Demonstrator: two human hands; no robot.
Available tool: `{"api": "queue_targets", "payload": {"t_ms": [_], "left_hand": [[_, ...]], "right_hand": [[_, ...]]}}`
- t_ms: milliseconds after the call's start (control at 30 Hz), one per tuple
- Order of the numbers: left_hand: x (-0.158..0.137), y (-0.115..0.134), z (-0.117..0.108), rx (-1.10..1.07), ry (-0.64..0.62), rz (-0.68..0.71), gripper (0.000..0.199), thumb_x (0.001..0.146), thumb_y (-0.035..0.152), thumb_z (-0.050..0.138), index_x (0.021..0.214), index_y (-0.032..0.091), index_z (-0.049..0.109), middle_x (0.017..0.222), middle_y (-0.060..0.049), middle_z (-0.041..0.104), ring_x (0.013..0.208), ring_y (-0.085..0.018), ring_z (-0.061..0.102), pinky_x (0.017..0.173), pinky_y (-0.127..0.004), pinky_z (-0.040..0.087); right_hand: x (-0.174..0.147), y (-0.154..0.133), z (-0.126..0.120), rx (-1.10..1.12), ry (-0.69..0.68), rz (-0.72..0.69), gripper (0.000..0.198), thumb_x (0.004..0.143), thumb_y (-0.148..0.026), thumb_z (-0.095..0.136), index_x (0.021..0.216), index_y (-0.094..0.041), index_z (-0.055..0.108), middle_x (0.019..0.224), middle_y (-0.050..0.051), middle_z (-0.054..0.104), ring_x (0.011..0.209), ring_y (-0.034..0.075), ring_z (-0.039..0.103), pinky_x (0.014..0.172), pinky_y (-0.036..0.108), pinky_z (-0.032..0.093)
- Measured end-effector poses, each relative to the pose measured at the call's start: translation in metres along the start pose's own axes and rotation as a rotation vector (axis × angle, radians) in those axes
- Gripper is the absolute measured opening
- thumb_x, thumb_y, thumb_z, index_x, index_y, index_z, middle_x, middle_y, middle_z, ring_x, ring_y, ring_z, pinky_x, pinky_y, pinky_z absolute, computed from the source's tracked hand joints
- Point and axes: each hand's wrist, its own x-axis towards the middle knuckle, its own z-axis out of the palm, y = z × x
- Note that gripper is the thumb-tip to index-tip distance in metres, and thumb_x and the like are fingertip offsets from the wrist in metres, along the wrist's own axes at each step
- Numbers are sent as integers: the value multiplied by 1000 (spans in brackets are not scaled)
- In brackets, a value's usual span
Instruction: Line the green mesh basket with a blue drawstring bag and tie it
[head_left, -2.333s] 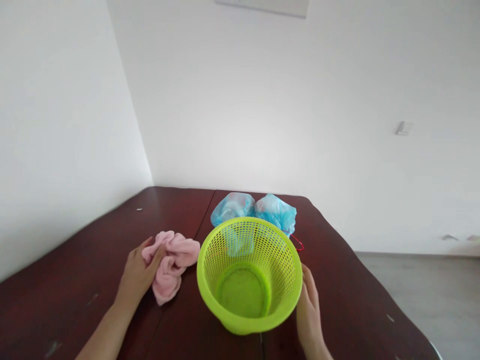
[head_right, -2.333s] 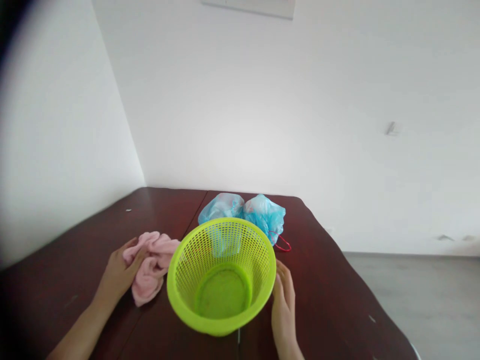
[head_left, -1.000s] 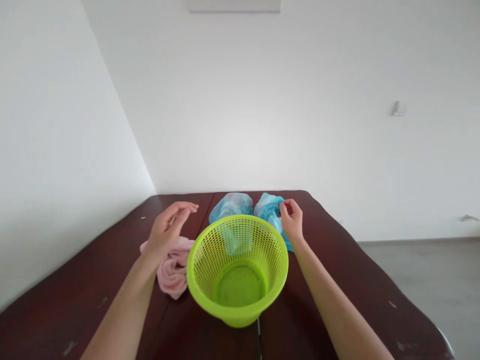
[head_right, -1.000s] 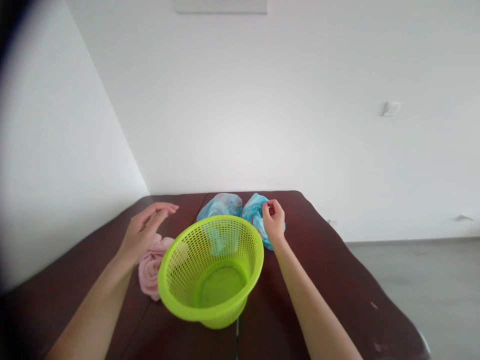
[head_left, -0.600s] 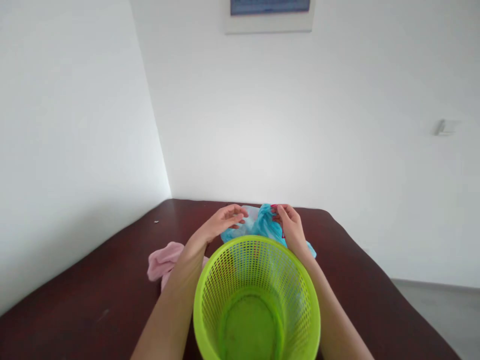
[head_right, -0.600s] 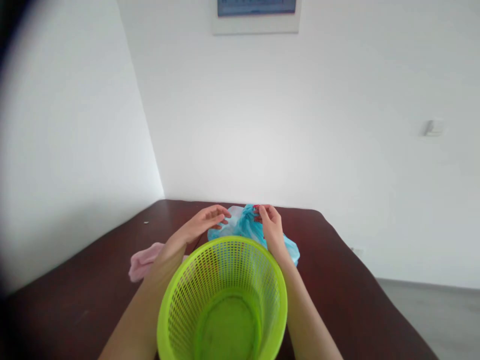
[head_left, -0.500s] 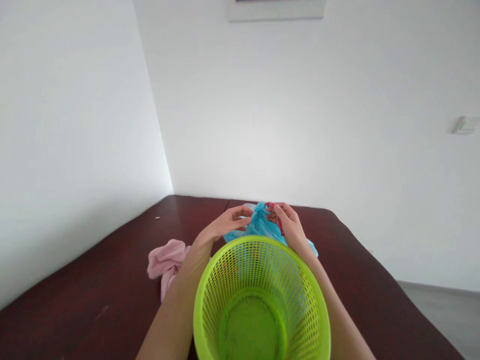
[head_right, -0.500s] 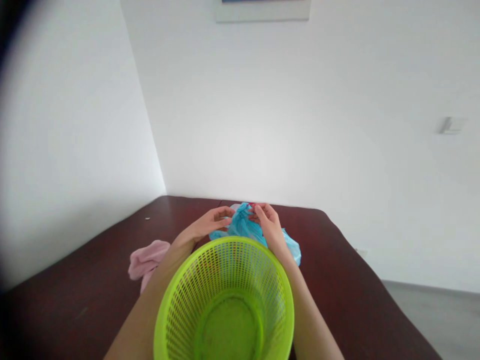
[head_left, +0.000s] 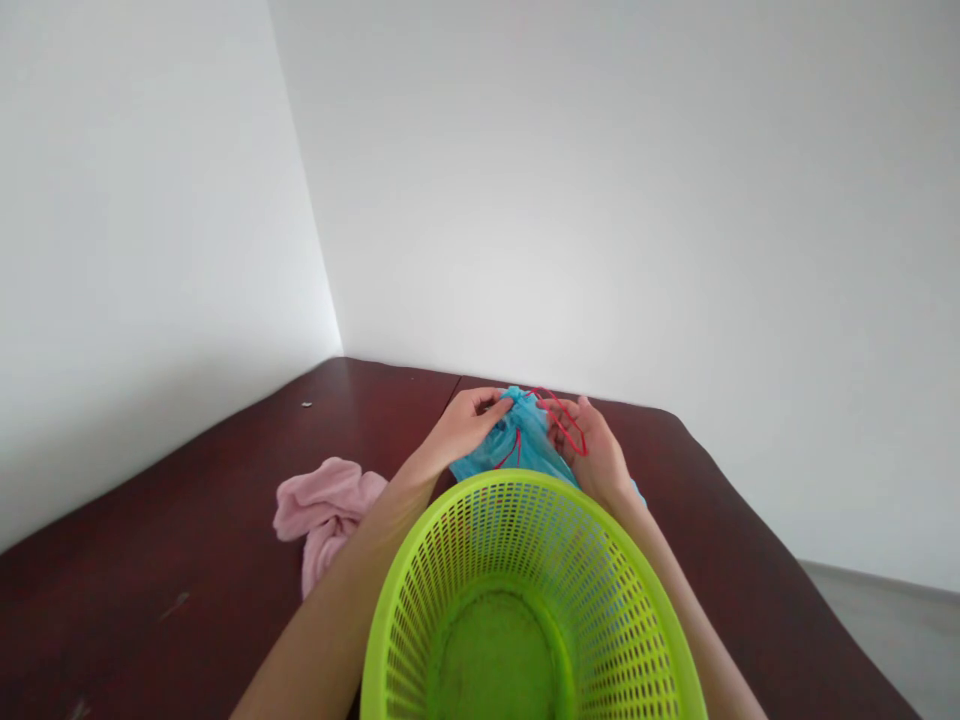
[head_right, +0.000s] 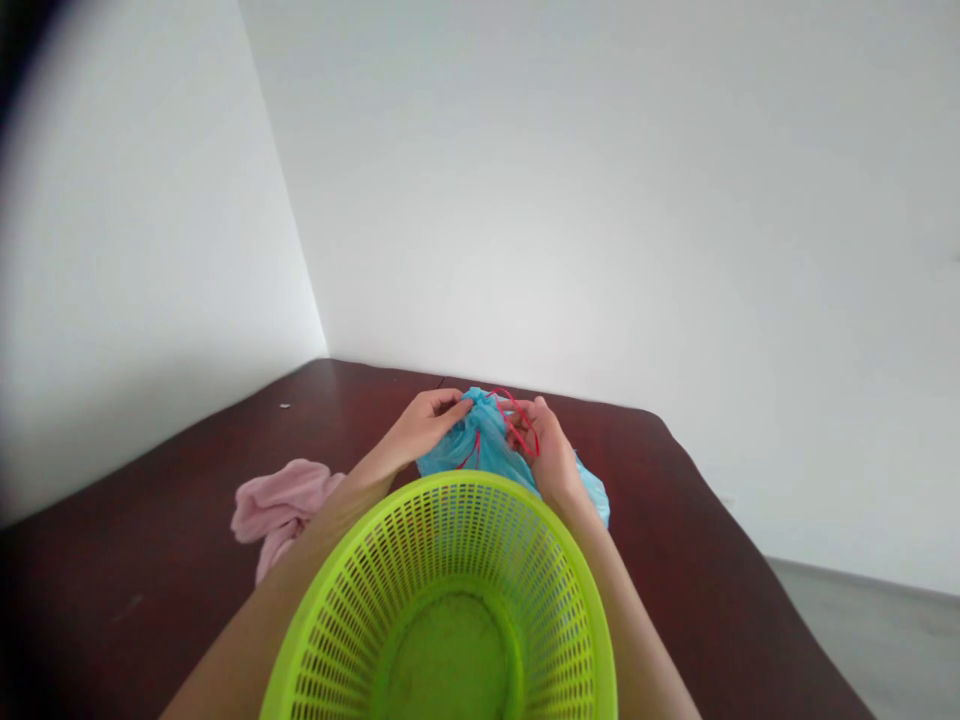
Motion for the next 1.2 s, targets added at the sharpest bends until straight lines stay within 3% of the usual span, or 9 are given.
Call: {"api": "queue_targets", "payload": {"t_ms": [133,200,267,333,433,633,900,1067,1200], "left_hand": [[-2,2,4,208,154,-9,45,111,61,70,95,22,85,90,-5,85,81,-23,72,73,-32,51],[-2,2,5,276,190,-21,43,112,60,69,94,23,85,91,-5,86,83,-24,74,75,-34,52],[-1,3,6,274,192,-26,42,112,59,69,95,24,85,95,-7,88,87,-26,76,78,-36,54],[0,4,8,245,171,0,40,111,59,71,102,23,87,103,-8,89,93,-27,79,83,-38,56],[-1,9,13,213,103,57,41,110,61,73,108,22,88,111,-11,90,101,-28,80,86,-39,58],[-6,20,17,220,55,127,35,112,55,76,105,23,88,110,-9,87,100,-25,77,81,-34,54],[-4,14,-16,284,269,107,36,111,52,76,89,24,81,83,-4,78,79,-23,66,75,-32,45],[-3,7,-46,269,410,32,42,110,55,76,82,24,73,75,-2,75,76,-24,70,74,-31,47],[-1,6,-53,36,484,-86,39,107,52,82,84,23,72,72,-2,73,69,-21,71,64,-28,50]], "right_hand": [[-12,-16,-3,-74,388,-395,34,111,-61,68,102,-29,77,77,-3,54,67,18,50,64,34,44],[-19,-26,-4,-151,405,-509,36,116,-53,65,91,-28,74,71,-3,50,65,17,46,63,34,39],[-21,-32,-3,-260,250,-468,40,115,-54,67,87,-27,76,71,-1,59,67,18,52,65,35,44],[-18,-31,-1,-369,92,-379,32,107,-57,79,98,-27,82,87,4,77,78,21,66,75,38,54],[-9,-20,1,-483,48,-349,37,92,-58,92,113,-28,85,115,10,88,98,28,77,89,45,62],[-9,-16,3,-567,-21,-362,29,98,-54,84,96,-26,80,93,5,81,86,25,70,84,42,58],[-17,-33,-3,-552,236,-430,36,104,-53,77,80,-27,70,75,1,63,74,21,52,69,37,42],[-19,-34,-13,-322,420,-359,36,102,-49,79,81,-27,61,71,-4,45,68,18,37,65,35,34],[-17,-33,-16,-203,486,-391,28,99,-50,80,90,-28,65,80,-3,55,74,20,45,70,34,40]]}}
